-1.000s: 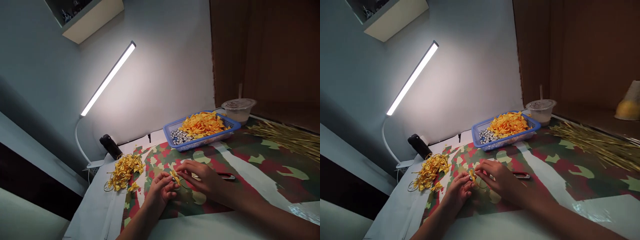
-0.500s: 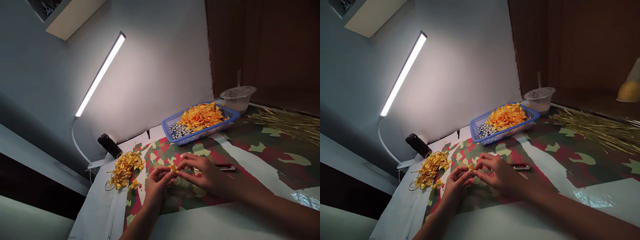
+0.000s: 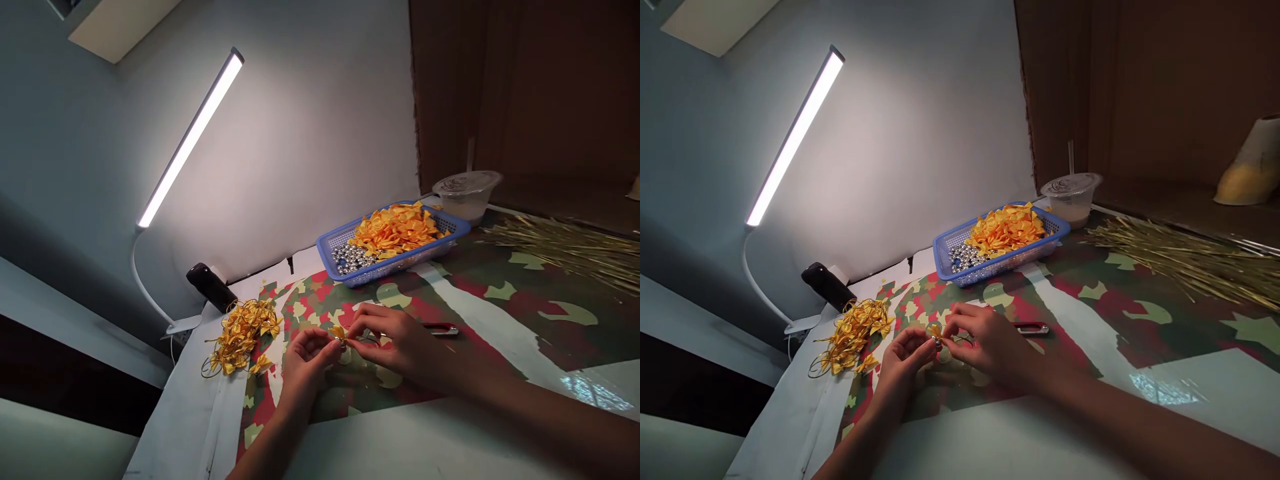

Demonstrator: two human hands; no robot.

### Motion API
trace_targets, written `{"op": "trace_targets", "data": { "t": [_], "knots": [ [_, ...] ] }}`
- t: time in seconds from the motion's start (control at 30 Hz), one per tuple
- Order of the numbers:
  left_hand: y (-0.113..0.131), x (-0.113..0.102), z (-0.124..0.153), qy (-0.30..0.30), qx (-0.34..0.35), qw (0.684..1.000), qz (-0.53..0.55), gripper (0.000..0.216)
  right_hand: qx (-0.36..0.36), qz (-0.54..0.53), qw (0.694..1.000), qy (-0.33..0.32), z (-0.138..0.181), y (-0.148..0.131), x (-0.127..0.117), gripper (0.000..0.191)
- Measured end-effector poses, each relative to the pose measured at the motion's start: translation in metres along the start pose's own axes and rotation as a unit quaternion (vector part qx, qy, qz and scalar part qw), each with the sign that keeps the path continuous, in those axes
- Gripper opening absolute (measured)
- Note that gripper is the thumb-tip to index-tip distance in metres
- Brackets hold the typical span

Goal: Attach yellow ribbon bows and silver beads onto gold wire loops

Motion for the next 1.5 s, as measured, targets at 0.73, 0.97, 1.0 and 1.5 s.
{"op": "trace_targets", "data": {
  "t": [0.73,0.97,1.0,1.5],
  "knots": [
    [0.015,0.009,0.01,-0.015,0.081,0.992,-0.095,0.046,-0.059,0.124,0.99,0.015,0.004,-0.007,0.004,0.013],
    [0.012,0.009,0.012,-0.02,0.078,0.991,-0.109,0.043,-0.06,0.126,0.99,0.012,0.004,-0.011,0.001,0.014],
    [0.012,0.009,0.012,-0.021,0.074,0.992,-0.103,0.044,-0.06,0.124,0.99,0.01,0.004,-0.011,0.001,0.014],
    [0.002,0.008,0.003,-0.031,-0.008,0.999,0.018,0.059,0.104,-0.096,0.989,-0.048,0.001,0.012,0.009,0.014]
  ]
}}
Point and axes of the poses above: each hand's wrist, its own z-axis away from the middle knuckle, its own x-axis out of the palm, y = z × x, the point moved 7 cm from there along -z, towards the middle knuckle, and after that the axes turned 8 degrees about -y, right-handed, at the moved point
